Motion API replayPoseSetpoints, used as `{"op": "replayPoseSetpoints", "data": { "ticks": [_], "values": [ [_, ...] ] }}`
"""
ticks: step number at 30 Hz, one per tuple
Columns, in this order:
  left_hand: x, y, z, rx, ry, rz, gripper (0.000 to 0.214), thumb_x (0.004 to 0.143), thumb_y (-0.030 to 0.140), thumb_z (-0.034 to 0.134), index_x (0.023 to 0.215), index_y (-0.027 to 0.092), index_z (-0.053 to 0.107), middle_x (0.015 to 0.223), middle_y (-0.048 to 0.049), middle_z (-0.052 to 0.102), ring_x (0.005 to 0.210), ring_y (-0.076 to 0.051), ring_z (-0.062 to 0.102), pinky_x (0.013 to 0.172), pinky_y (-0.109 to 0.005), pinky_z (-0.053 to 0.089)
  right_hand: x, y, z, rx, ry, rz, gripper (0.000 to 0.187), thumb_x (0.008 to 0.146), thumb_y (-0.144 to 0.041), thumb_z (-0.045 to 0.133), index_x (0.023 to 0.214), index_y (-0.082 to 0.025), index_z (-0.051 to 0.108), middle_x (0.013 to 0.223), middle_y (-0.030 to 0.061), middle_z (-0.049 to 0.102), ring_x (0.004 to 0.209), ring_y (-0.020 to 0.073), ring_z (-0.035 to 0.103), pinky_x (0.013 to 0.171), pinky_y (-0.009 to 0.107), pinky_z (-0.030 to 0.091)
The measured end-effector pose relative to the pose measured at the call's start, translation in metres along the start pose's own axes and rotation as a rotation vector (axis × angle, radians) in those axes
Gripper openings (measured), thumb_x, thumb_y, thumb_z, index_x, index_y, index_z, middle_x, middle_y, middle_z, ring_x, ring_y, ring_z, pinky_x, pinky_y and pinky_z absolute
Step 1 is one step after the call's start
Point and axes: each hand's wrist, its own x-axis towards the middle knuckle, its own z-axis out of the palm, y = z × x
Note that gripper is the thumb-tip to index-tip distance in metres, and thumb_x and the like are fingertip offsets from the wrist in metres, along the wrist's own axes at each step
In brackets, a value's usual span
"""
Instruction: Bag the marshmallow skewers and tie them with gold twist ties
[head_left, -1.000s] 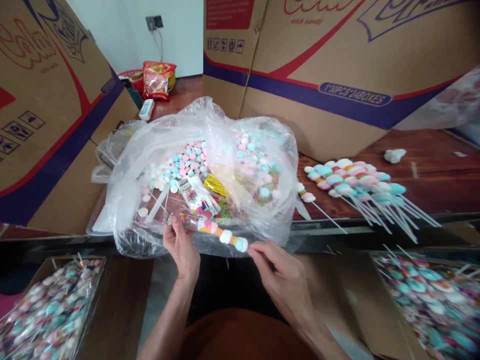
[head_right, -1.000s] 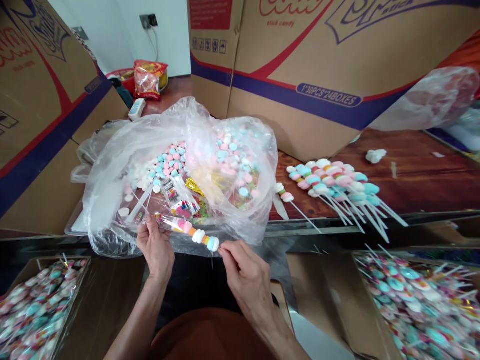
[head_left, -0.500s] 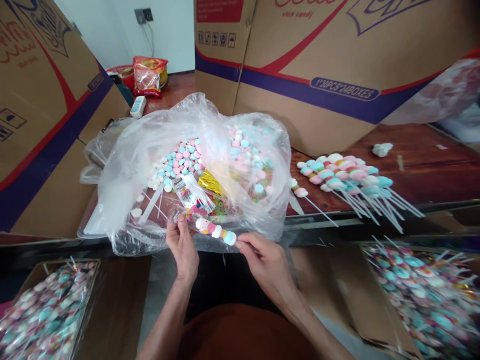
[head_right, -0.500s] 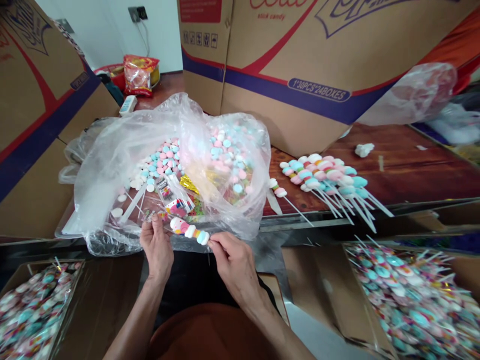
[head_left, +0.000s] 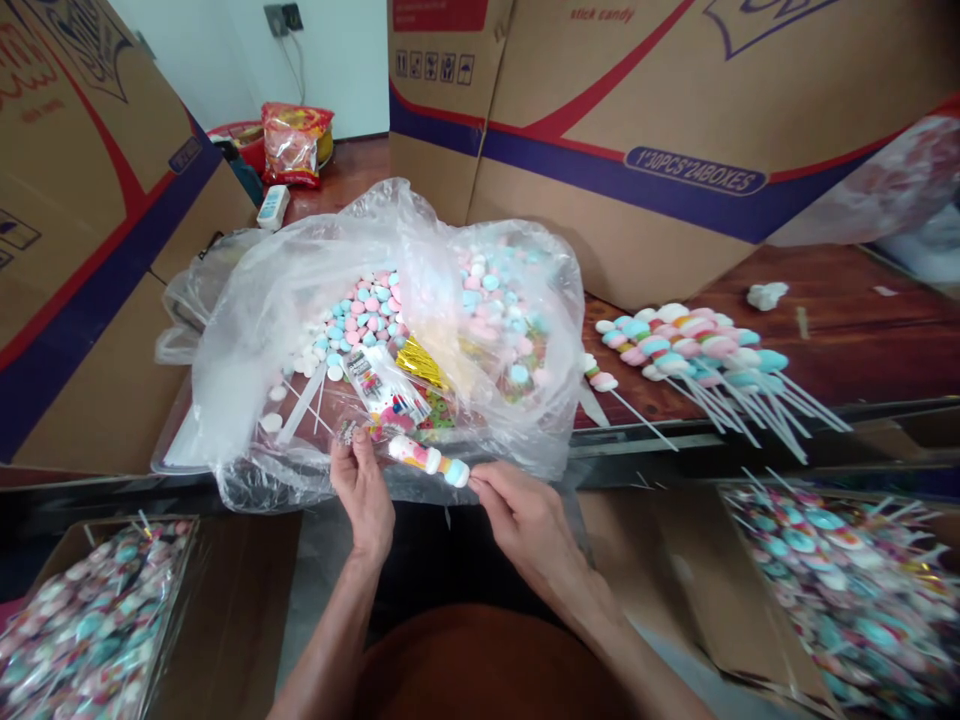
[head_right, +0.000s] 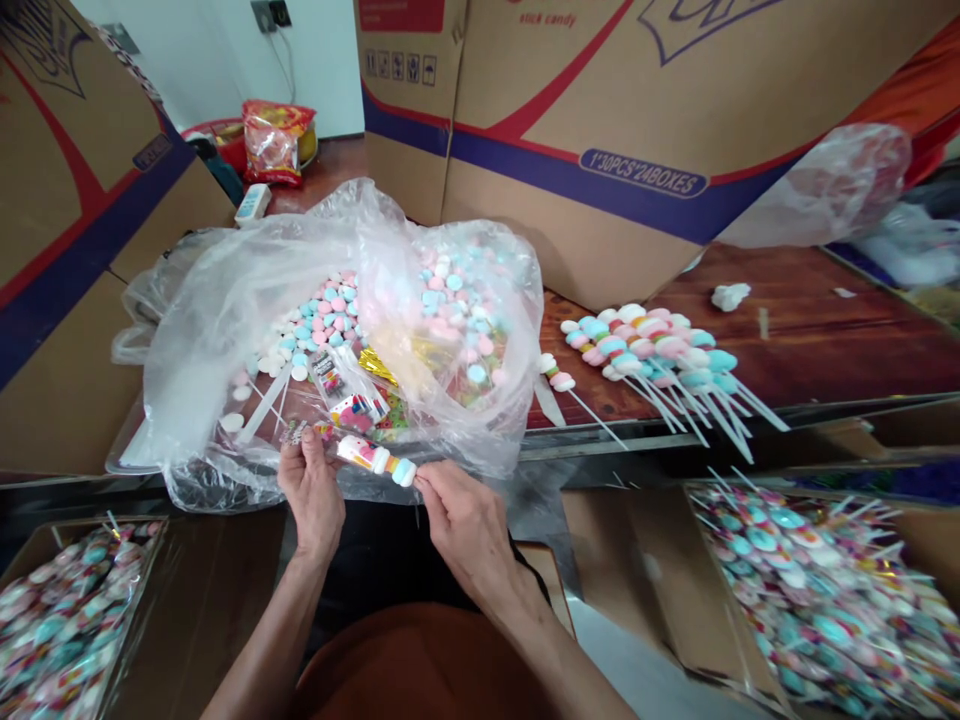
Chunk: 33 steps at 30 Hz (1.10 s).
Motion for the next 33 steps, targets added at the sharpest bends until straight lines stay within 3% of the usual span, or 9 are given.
{"op": "replayPoseSetpoints", "data": {
  "ticks": [5, 9, 16, 21, 25, 29, 33],
  "values": [
    [-0.012, -0.001, 0.005, -0.016, 0.065, 0.014, 0.037, 0.085, 0.055, 0.068, 0.082, 0.020, 0.059, 0.077, 0.0017, 0.063, 0.069, -0.013, 0.059, 0.065, -0.025, 0.047, -0.010, -0.005, 0.018, -0.111, 0.056, -0.062, 0.028, 0.102, -0.016, 0.043, 0.090, -0.019, 0.068, 0.074, 0.0033, 0.068, 0.064, 0.0144, 0.064, 0.064, 0.024, 0.047],
    [-0.014, 0.004, 0.006, -0.079, 0.062, -0.051, 0.039, 0.084, 0.059, 0.068, 0.085, 0.021, 0.059, 0.081, -0.0005, 0.068, 0.071, -0.015, 0.064, 0.064, -0.026, 0.050, -0.012, -0.003, 0.021, -0.046, 0.071, 0.009, 0.024, 0.101, -0.017, 0.047, 0.089, -0.019, 0.068, 0.076, 0.0031, 0.069, 0.066, 0.0146, 0.066, 0.066, 0.024, 0.048],
    [-0.020, 0.013, 0.005, -0.081, -0.096, -0.114, 0.038, 0.084, 0.058, 0.069, 0.095, 0.023, 0.060, 0.098, -0.0054, 0.072, 0.083, -0.018, 0.070, 0.072, -0.029, 0.055, -0.010, 0.001, 0.023, 0.033, 0.051, 0.043, 0.023, 0.100, -0.017, 0.047, 0.088, -0.021, 0.067, 0.078, 0.0028, 0.070, 0.067, 0.0150, 0.065, 0.067, 0.024, 0.049],
    [-0.033, 0.015, 0.006, -0.020, -0.251, -0.175, 0.036, 0.086, 0.054, 0.069, 0.096, 0.020, 0.064, 0.092, -0.0060, 0.073, 0.080, -0.019, 0.071, 0.074, -0.030, 0.055, -0.007, -0.008, 0.038, 0.044, 0.096, 0.016, 0.024, 0.101, -0.016, 0.045, 0.090, -0.020, 0.067, 0.077, 0.0040, 0.070, 0.067, 0.0153, 0.066, 0.065, 0.024, 0.049],
    [-0.039, 0.016, 0.007, -0.089, -0.299, -0.253, 0.035, 0.087, 0.053, 0.069, 0.098, 0.020, 0.066, 0.092, -0.0071, 0.074, 0.082, -0.020, 0.073, 0.077, -0.032, 0.056, 0.002, -0.015, 0.046, 0.087, 0.100, 0.024, 0.027, 0.100, -0.016, 0.043, 0.087, -0.021, 0.066, 0.077, 0.0046, 0.071, 0.069, 0.0164, 0.067, 0.067, 0.025, 0.051],
    [-0.027, 0.020, 0.005, -0.178, -0.274, -0.289, 0.036, 0.083, 0.050, 0.075, 0.099, 0.019, 0.067, 0.093, -0.0083, 0.075, 0.080, -0.021, 0.073, 0.078, -0.034, 0.056, 0.002, -0.013, 0.033, 0.215, -0.023, 0.124, 0.021, 0.099, -0.021, 0.048, 0.089, -0.020, 0.067, 0.084, 0.0045, 0.072, 0.074, 0.0176, 0.067, 0.070, 0.026, 0.051],
    [-0.020, 0.022, 0.000, -0.161, -0.288, -0.298, 0.038, 0.081, 0.051, 0.077, 0.098, 0.018, 0.067, 0.094, -0.0077, 0.075, 0.076, -0.019, 0.072, 0.075, -0.033, 0.056, -0.007, -0.006, 0.022, 0.359, -0.270, 0.316, 0.034, 0.098, -0.028, 0.048, 0.066, -0.020, 0.055, 0.055, -0.0037, 0.052, 0.052, 0.0124, 0.050, 0.053, 0.023, 0.038]
  ]
}}
